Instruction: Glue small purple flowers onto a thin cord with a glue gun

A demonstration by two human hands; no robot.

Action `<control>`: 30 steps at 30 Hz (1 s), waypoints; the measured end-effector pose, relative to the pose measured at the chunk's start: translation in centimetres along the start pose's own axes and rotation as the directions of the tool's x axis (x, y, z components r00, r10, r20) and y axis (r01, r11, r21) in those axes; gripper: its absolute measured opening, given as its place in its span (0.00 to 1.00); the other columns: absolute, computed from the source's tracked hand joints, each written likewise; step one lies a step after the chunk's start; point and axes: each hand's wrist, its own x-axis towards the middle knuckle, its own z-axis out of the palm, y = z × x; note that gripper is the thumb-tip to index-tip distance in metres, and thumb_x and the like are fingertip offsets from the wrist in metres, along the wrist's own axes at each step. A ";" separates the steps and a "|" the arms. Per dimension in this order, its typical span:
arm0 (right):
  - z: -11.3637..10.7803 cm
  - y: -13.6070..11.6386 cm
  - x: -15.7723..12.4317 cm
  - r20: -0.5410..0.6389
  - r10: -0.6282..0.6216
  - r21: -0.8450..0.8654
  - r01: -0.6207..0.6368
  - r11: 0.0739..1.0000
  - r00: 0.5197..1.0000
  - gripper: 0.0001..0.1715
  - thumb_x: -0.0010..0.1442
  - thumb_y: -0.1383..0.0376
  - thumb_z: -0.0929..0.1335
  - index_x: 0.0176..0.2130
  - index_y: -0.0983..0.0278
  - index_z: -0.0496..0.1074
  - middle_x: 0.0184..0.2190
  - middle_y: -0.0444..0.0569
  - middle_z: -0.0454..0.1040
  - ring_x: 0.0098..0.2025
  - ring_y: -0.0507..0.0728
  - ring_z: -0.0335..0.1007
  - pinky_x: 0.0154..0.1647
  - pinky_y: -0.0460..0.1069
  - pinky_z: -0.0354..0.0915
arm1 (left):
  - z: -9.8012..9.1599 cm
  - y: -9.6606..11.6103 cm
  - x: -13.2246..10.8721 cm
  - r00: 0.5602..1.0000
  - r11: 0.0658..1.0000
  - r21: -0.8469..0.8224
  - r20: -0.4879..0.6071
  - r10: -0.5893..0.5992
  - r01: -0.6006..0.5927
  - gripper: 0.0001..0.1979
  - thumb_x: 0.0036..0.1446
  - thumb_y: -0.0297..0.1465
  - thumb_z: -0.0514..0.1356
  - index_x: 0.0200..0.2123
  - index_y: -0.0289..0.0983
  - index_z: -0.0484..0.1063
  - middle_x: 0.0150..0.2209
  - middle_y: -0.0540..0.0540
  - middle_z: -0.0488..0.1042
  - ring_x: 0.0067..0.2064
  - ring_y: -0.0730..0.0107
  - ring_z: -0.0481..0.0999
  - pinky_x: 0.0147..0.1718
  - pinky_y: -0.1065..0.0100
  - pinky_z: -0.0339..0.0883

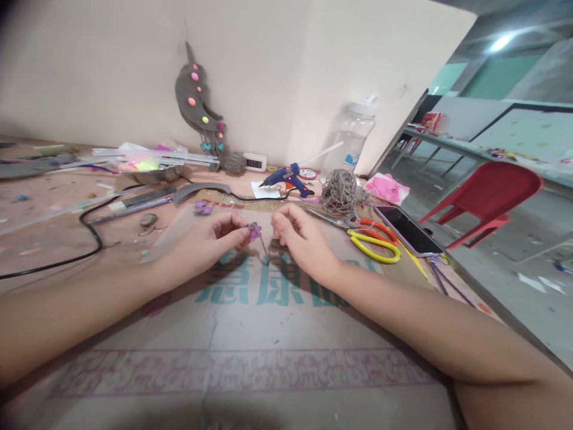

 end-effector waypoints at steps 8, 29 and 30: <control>0.6 0.5 0.2 0.124 0.074 -0.017 -0.072 0.997 0.989 0.12 0.62 0.56 0.68 0.35 0.62 0.71 0.24 0.40 0.68 0.25 0.50 0.62 0.26 0.47 0.61 | -0.1 -0.2 0.0 1.000 0.999 0.027 0.020 0.022 -0.022 0.11 0.61 0.37 0.59 0.29 0.37 0.71 0.29 0.51 0.72 0.32 0.70 0.69 0.34 0.66 0.60; 0.5 0.4 0.1 0.097 0.033 -0.120 -0.021 0.993 0.995 0.11 0.63 0.58 0.67 0.32 0.62 0.71 0.23 0.41 0.69 0.25 0.50 0.63 0.28 0.47 0.61 | -0.2 0.0 0.0 0.999 0.998 0.055 0.051 0.004 -0.007 0.12 0.62 0.38 0.58 0.31 0.37 0.73 0.30 0.50 0.74 0.32 0.69 0.70 0.33 0.66 0.61; 0.5 0.4 0.1 0.092 0.034 -0.123 -0.022 0.992 0.995 0.11 0.63 0.59 0.67 0.32 0.62 0.71 0.23 0.41 0.69 0.25 0.50 0.63 0.28 0.47 0.61 | -0.2 0.0 0.0 0.999 0.999 0.049 0.045 0.003 -0.005 0.12 0.61 0.38 0.58 0.32 0.37 0.73 0.31 0.49 0.75 0.33 0.69 0.70 0.34 0.66 0.61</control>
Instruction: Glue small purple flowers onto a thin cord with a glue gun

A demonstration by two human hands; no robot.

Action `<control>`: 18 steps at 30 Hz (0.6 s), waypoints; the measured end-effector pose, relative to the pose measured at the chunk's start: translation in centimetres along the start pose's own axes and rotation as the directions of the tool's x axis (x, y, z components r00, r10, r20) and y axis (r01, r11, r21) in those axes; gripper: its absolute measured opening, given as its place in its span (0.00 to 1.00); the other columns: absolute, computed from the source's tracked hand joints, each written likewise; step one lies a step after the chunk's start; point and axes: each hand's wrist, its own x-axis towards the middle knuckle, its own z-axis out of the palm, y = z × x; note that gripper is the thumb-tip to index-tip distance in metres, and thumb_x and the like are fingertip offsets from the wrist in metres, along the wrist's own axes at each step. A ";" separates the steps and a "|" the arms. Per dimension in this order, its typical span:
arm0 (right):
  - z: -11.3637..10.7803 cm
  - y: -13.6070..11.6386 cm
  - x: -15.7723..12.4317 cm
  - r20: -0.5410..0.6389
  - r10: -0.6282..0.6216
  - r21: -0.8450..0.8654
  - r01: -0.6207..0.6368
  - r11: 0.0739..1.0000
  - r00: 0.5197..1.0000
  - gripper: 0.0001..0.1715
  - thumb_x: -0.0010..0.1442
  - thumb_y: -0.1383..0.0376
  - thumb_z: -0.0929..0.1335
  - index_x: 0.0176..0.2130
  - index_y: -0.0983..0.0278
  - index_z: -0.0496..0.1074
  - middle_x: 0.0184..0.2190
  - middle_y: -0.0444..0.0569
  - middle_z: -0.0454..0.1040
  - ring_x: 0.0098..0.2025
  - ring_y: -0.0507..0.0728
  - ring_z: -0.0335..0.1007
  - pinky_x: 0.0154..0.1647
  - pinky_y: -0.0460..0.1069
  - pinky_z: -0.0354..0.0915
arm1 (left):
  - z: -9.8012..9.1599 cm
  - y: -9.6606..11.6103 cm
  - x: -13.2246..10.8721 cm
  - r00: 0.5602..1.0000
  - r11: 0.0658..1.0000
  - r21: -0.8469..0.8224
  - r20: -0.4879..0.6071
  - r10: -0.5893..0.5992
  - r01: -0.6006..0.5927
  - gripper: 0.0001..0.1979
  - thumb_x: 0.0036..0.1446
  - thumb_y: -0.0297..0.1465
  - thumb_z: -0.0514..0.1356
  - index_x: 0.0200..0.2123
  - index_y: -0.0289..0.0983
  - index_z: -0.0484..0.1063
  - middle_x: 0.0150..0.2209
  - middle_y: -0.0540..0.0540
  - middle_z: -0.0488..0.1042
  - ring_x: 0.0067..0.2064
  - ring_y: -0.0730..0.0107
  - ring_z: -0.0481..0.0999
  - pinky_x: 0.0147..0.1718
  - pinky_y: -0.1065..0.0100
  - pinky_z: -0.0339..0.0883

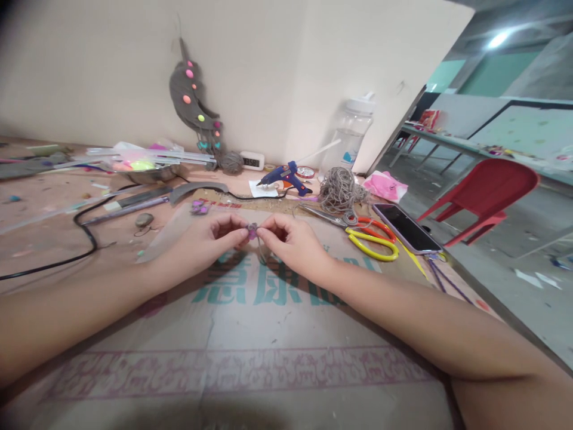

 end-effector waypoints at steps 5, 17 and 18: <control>0.2 0.0 -0.2 0.002 0.015 -0.019 -0.015 1.000 1.000 0.12 0.64 0.58 0.67 0.31 0.61 0.70 0.24 0.41 0.70 0.25 0.51 0.63 0.28 0.47 0.61 | 0.0 -0.1 -0.1 1.000 1.000 0.022 -0.022 -0.001 0.001 0.13 0.61 0.41 0.60 0.32 0.37 0.73 0.32 0.48 0.76 0.34 0.67 0.72 0.35 0.66 0.63; -4.6 2.0 3.2 -0.236 -0.030 -0.096 0.008 0.995 0.971 0.06 0.61 0.61 0.67 0.35 0.62 0.69 0.27 0.42 0.69 0.28 0.51 0.64 0.34 0.48 0.63 | -0.1 -0.6 0.0 1.000 1.000 0.012 -0.014 -0.007 0.007 0.13 0.64 0.40 0.58 0.33 0.37 0.72 0.32 0.50 0.75 0.32 0.69 0.71 0.34 0.67 0.63; -5.2 2.8 3.6 -0.233 -0.023 -0.114 -0.004 0.994 0.972 0.05 0.60 0.63 0.67 0.36 0.62 0.70 0.29 0.43 0.71 0.29 0.52 0.66 0.35 0.49 0.64 | -0.1 -0.7 0.0 1.000 1.000 0.012 -0.020 0.000 0.000 0.13 0.64 0.40 0.58 0.34 0.37 0.72 0.32 0.50 0.75 0.33 0.69 0.72 0.34 0.67 0.62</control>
